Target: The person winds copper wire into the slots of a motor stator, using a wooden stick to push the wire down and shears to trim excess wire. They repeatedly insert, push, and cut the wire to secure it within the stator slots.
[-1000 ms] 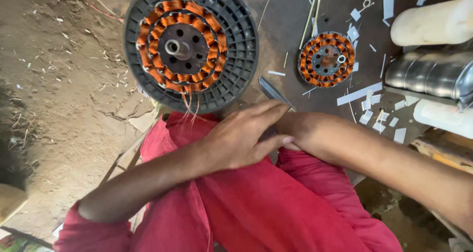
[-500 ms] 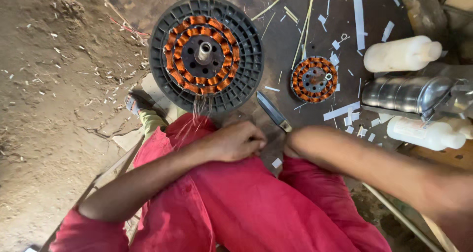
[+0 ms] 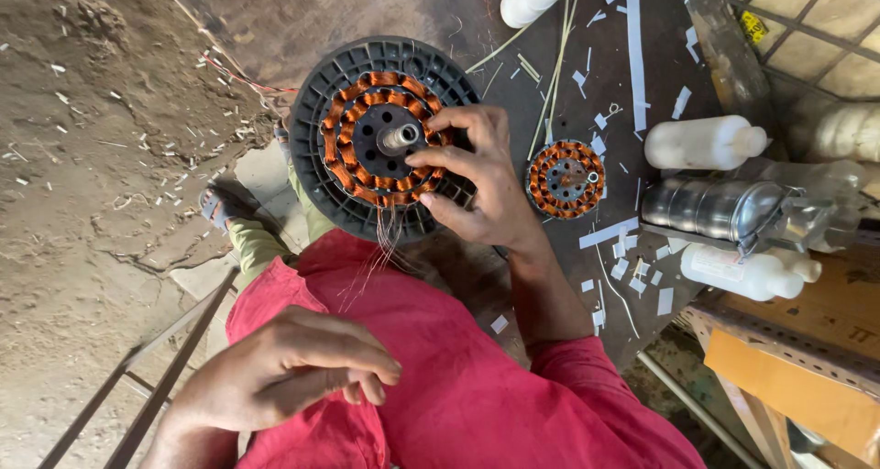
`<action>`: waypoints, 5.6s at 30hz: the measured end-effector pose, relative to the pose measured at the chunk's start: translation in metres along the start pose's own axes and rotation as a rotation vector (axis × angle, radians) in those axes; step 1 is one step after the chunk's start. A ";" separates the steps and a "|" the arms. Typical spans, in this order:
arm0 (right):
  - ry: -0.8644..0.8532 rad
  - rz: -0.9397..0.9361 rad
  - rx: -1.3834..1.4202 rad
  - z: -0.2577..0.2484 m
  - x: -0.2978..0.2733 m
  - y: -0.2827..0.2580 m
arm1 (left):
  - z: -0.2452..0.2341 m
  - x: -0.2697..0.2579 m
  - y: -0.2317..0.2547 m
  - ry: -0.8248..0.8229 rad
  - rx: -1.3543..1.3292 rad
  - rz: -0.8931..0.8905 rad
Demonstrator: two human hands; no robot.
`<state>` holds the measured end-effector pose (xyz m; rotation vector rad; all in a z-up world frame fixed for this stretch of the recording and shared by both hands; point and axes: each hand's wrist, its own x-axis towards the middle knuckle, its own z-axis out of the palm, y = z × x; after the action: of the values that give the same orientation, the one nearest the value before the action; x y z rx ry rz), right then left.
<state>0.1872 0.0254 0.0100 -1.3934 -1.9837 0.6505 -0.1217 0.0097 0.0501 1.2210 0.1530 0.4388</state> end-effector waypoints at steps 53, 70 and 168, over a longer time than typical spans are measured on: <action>0.438 0.238 0.519 0.036 -0.076 -0.009 | -0.096 0.089 -0.022 0.396 1.190 -0.057; 0.417 0.252 0.087 0.011 -0.026 0.009 | -0.011 0.110 -0.028 0.321 1.739 0.059; 0.576 0.176 0.373 0.056 -0.052 0.029 | -0.035 0.111 -0.061 0.592 1.444 0.304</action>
<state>0.1778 -0.0164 -0.0597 -1.3392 -1.2321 0.5760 -0.0186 0.0691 -0.0054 2.5060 0.9110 1.0286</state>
